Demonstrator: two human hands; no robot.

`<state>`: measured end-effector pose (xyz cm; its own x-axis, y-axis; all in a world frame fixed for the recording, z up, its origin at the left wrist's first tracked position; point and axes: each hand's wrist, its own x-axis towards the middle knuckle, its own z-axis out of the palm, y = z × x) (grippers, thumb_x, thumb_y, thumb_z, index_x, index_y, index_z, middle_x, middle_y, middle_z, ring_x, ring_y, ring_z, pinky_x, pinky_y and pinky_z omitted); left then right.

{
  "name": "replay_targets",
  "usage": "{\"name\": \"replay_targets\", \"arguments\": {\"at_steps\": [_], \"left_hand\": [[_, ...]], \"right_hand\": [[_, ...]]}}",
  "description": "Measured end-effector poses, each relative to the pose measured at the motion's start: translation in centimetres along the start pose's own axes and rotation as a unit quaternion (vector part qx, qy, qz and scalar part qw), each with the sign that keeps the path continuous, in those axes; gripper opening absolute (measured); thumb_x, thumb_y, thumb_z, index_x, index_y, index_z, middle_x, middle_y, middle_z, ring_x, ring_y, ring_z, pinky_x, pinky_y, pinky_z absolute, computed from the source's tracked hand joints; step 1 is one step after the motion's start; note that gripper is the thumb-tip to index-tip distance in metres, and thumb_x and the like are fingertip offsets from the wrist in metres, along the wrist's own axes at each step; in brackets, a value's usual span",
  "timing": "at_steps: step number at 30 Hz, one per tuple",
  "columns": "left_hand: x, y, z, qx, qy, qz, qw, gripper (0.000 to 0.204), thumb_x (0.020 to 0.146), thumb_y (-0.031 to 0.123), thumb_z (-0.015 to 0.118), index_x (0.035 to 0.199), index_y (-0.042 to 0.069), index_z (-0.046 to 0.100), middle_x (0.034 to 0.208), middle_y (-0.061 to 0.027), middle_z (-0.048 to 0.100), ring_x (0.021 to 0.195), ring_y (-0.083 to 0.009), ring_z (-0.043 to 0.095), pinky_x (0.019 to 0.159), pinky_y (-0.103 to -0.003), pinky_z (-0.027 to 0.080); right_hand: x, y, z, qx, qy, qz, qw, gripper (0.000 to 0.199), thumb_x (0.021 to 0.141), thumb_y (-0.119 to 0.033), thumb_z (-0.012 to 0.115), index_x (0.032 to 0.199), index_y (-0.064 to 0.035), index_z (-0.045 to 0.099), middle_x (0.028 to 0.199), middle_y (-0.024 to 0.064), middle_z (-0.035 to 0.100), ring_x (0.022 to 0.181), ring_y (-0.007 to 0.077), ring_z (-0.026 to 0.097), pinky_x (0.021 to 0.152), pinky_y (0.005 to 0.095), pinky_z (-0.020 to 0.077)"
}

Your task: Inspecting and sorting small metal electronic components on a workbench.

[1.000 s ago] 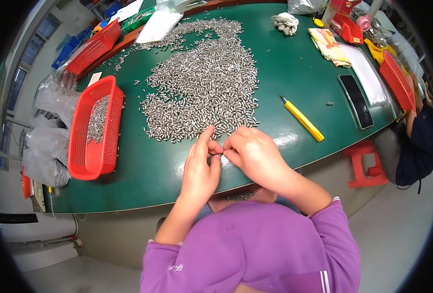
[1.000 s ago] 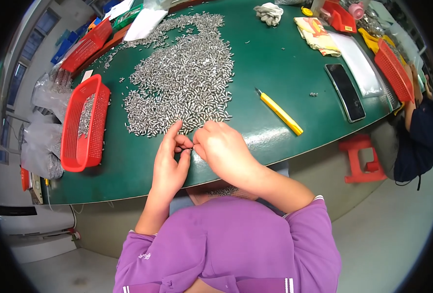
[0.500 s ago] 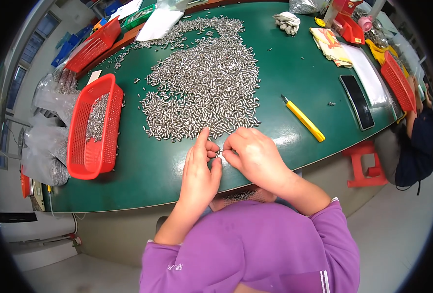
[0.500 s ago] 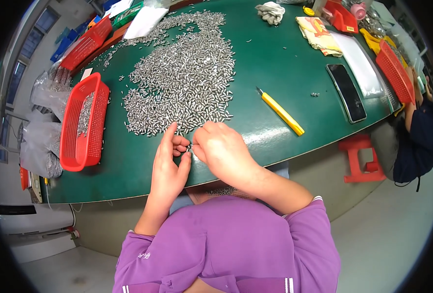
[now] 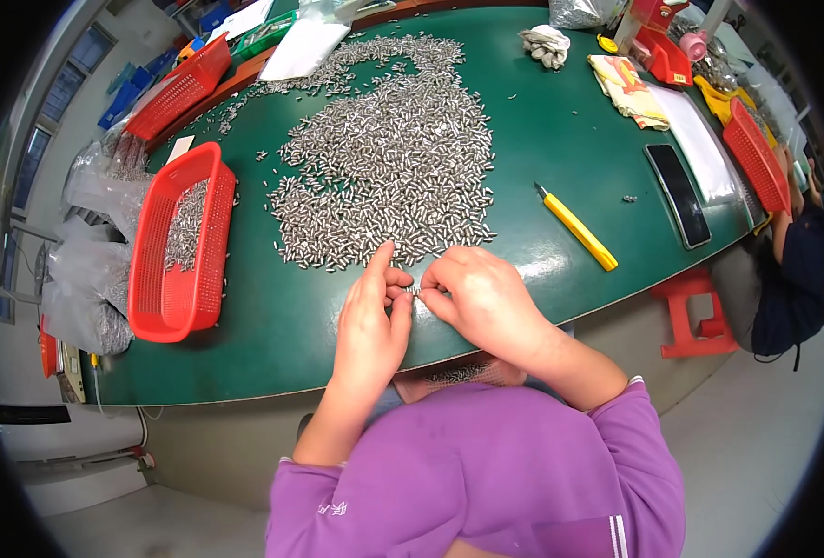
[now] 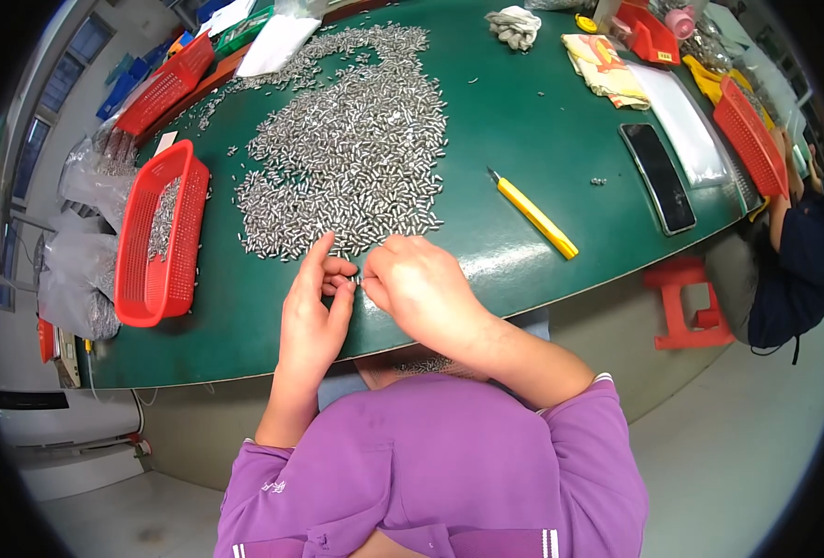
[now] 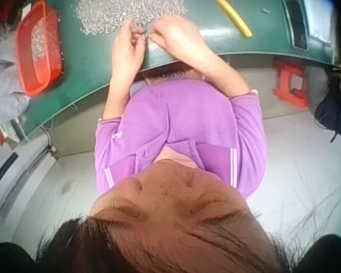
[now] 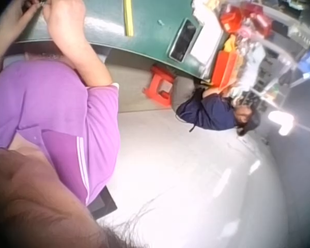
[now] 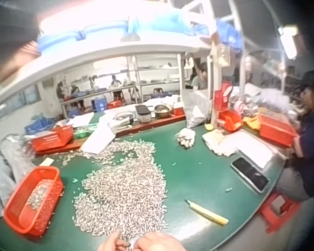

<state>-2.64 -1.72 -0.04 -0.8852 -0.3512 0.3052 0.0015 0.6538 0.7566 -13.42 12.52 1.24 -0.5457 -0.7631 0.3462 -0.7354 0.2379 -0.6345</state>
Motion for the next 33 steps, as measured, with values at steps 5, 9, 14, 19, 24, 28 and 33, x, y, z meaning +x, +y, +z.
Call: {"name": "replay_targets", "arguments": {"at_steps": [5,9,14,19,24,28,33], "left_hand": [[0.4,0.4,-0.2,-0.016,-0.01,-0.024,1.0,0.058,0.086,-0.006,0.065,0.141,-0.001,0.047,0.096,-0.0126,0.067,0.087,-0.0264,0.065,0.077,-0.037,0.054],[0.4,0.2,-0.1,-0.023,-0.014,-0.036,0.999,0.057,0.085,-0.006,0.066,0.139,-0.001,0.049,0.095,-0.0113,0.067,0.087,-0.0252,0.065,0.078,-0.037,0.054],[0.0,0.3,-0.3,-0.023,-0.021,-0.035,0.999,0.06,0.082,-0.008,0.065,0.139,-0.001,0.048,0.093,-0.0092,0.065,0.087,-0.0236,0.063,0.079,-0.037,0.053],[-0.3,0.1,-0.4,-0.061,-0.033,-0.034,0.997,0.068,0.081,-0.01,0.064,0.144,0.001,0.043,0.093,-0.0078,0.064,0.088,-0.0217,0.061,0.081,-0.034,0.05],[-0.6,-0.5,-0.4,-0.081,-0.025,-0.024,0.996,0.073,0.081,-0.01,0.063,0.149,0.002,0.039,0.098,-0.0067,0.063,0.091,-0.0176,0.059,0.084,-0.031,0.048],[-0.8,-0.7,-0.3,-0.071,-0.006,-0.012,0.997,0.072,0.082,-0.007,0.063,0.149,0.0,0.038,0.101,-0.0092,0.063,0.092,-0.0224,0.061,0.084,-0.035,0.049],[-1.1,-0.7,-0.2,-0.038,0.005,-0.016,0.999,0.069,0.082,-0.007,0.064,0.147,0.0,0.041,0.097,-0.009,0.063,0.09,-0.0228,0.06,0.083,-0.036,0.05]], "right_hand": [[0.1,-0.2,0.0,0.019,0.003,0.011,1.0,0.01,0.082,-0.012,0.07,0.086,-0.0034,0.065,0.083,0.0124,0.062,0.084,0.0345,0.063,0.074,0.0456,0.052],[0.2,-0.3,0.2,0.018,0.0,0.009,1.0,0.01,0.081,-0.011,0.071,0.086,-0.0036,0.066,0.084,0.0121,0.063,0.085,0.0343,0.063,0.075,0.0454,0.0519],[-0.2,-0.3,0.5,0.033,-0.005,0.0,0.999,0.013,0.079,-0.008,0.071,0.088,-0.0036,0.063,0.086,0.0122,0.062,0.084,0.0345,0.062,0.074,0.0457,0.0513],[-0.5,-0.3,0.5,0.051,0.005,-0.015,0.999,0.018,0.076,-0.006,0.072,0.09,-0.0028,0.061,0.087,0.0133,0.061,0.085,0.0358,0.061,0.075,0.0465,0.05],[-0.5,-0.2,0.1,0.06,-0.005,-0.018,0.998,0.02,0.076,-0.005,0.072,0.092,-0.0029,0.061,0.09,0.0145,0.061,0.087,0.0366,0.06,0.076,0.0469,0.0498],[-0.4,-0.7,-0.3,0.026,-0.018,-0.013,0.999,0.022,0.079,-0.009,0.074,0.098,-0.0053,0.064,0.095,0.0103,0.064,0.092,0.0305,0.063,0.08,0.043,0.0511],[-0.5,-1.0,0.2,-0.008,-0.017,-0.019,1.0,0.02,0.079,-0.009,0.074,0.097,-0.0059,0.065,0.092,0.0102,0.061,0.09,0.032,0.061,0.077,0.0434,0.0509]]}}
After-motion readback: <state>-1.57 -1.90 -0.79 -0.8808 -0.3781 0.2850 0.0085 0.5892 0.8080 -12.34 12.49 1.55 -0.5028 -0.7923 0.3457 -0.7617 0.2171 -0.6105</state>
